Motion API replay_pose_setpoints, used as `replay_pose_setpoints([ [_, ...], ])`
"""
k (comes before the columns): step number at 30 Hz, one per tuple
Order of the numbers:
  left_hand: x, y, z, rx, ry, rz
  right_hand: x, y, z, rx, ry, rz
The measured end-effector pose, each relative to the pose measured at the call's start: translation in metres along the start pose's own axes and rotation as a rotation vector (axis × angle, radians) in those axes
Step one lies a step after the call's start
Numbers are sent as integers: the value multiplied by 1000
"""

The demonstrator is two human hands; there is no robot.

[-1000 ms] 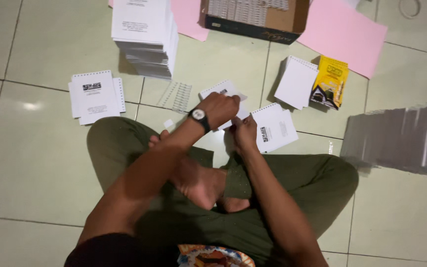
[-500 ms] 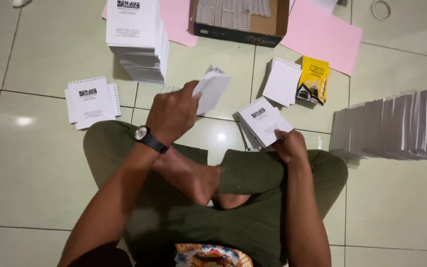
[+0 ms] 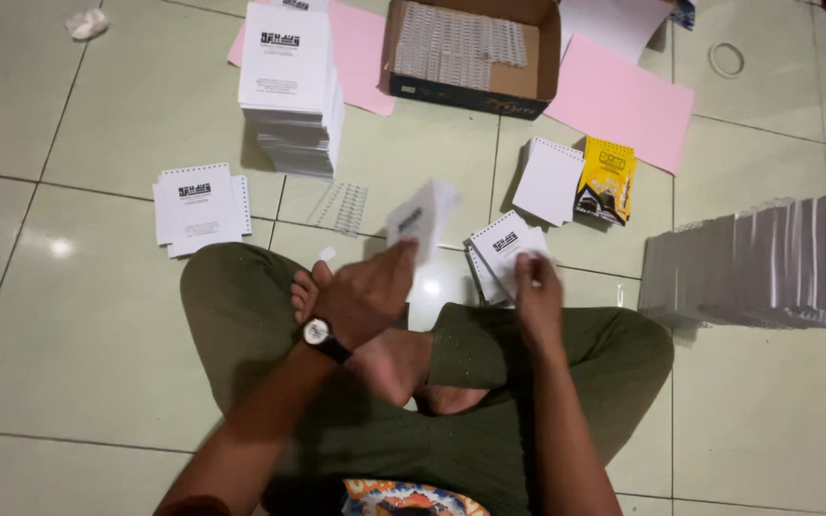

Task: The person sits on the floor and assembles spiral-bound notebooks by hand. They pick up stacks of paper, align them, insert spiral bindings, and place the finished notebooks into a pile.

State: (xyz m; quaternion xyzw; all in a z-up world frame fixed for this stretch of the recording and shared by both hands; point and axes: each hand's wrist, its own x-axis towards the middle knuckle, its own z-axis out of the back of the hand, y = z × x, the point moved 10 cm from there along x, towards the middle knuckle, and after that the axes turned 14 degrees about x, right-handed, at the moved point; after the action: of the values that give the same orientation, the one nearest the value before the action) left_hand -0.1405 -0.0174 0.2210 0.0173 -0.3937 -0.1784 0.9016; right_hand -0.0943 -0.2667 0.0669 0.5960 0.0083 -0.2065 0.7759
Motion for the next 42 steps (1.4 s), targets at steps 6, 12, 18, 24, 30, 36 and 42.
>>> replay_pose_setpoints([
  [6,-39,-53,-14,-171,-111,-250,-24,13,-83,547,509,-286],
  [12,-67,-14,-99,-625,314,243,-5,41,-91,413,453,-45],
  [18,-69,20,-220,-1340,266,863,54,1,-130,478,511,266],
  [24,-101,16,-278,-928,316,1085,98,-30,-156,137,280,413],
  [30,-100,9,-289,-965,396,1014,102,-59,-166,-58,226,212],
  [36,-103,4,-293,-908,410,993,106,-60,-162,-75,209,290],
  [42,-108,9,-294,-819,404,988,105,-50,-159,-131,190,300],
])
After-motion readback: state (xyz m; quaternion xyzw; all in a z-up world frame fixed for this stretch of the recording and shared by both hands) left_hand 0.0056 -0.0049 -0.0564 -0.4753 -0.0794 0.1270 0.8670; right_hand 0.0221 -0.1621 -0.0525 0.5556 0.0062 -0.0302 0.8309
